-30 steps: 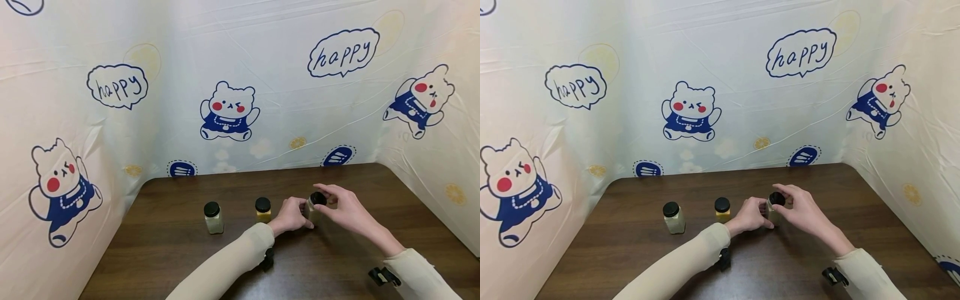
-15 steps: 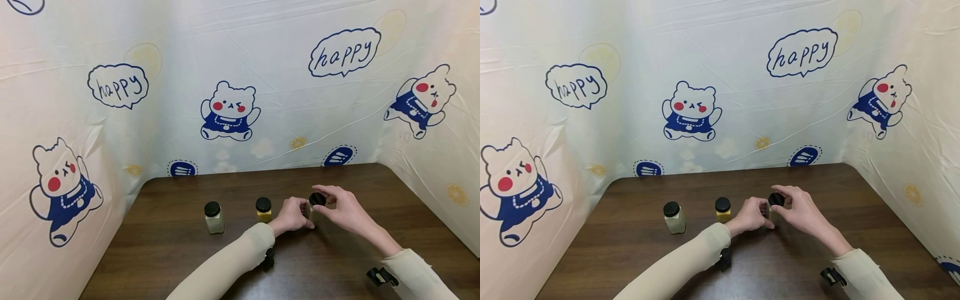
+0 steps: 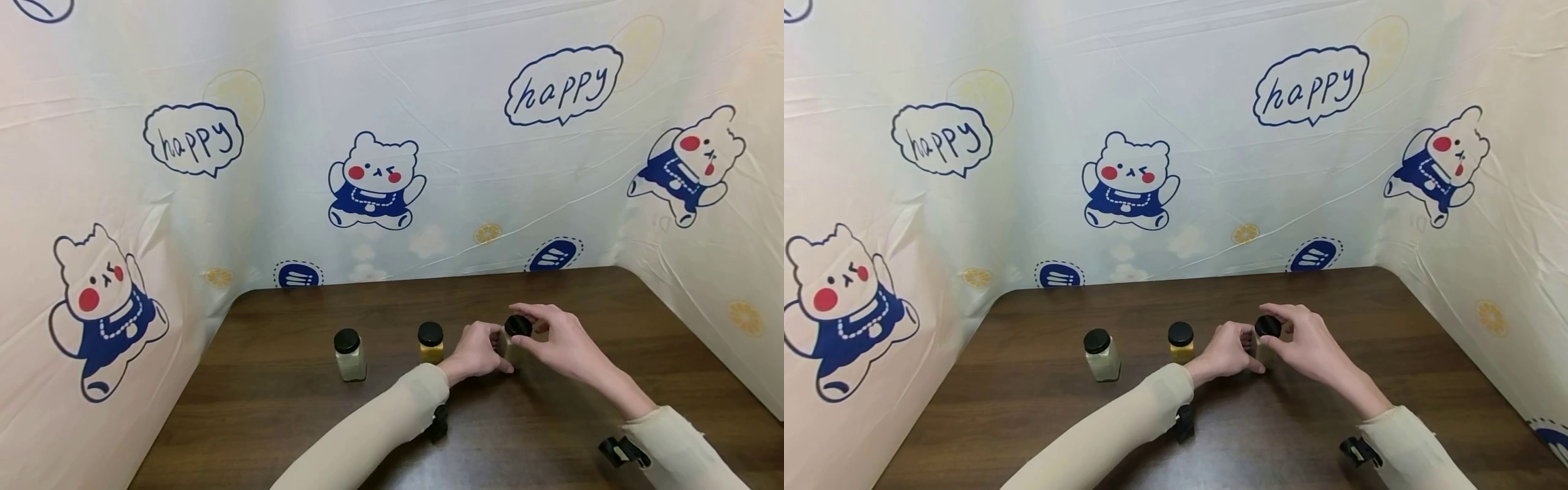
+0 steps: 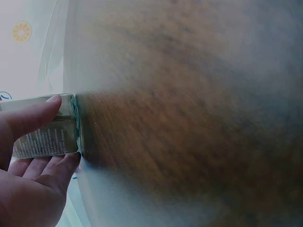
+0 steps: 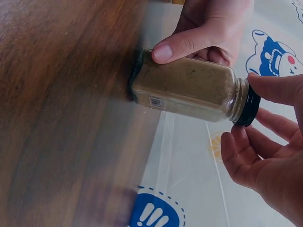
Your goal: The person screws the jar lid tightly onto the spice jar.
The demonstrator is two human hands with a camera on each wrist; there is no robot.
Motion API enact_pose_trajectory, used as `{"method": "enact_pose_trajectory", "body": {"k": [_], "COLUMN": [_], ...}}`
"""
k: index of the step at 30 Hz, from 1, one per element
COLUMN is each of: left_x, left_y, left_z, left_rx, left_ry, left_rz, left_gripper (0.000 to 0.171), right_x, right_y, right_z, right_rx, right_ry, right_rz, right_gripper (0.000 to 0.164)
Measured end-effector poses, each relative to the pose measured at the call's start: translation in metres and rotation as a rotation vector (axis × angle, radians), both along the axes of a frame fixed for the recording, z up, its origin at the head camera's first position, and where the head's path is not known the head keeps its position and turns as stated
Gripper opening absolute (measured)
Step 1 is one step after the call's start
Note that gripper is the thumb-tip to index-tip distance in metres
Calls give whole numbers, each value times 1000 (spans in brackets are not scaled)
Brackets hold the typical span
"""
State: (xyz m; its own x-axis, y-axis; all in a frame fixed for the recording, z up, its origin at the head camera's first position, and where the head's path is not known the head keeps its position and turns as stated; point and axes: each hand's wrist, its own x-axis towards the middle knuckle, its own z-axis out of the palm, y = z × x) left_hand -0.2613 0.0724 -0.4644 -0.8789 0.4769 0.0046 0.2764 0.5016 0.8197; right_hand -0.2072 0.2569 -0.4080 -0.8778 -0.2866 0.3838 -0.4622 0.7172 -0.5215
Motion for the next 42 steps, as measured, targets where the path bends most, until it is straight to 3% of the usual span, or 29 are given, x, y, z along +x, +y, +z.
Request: {"method": "enact_pose_trajectory", "body": {"k": [42], "left_x": [-1], "left_y": [2], "left_z": [-4], "left_rx": [1], "left_ry": [-6], "left_rz": [2], "left_gripper": [41], "right_x": [1], "right_y": [0], "right_z": [1], "right_rx": [33], "right_ry": [40], "right_rz": [40], "right_gripper": [39]}}
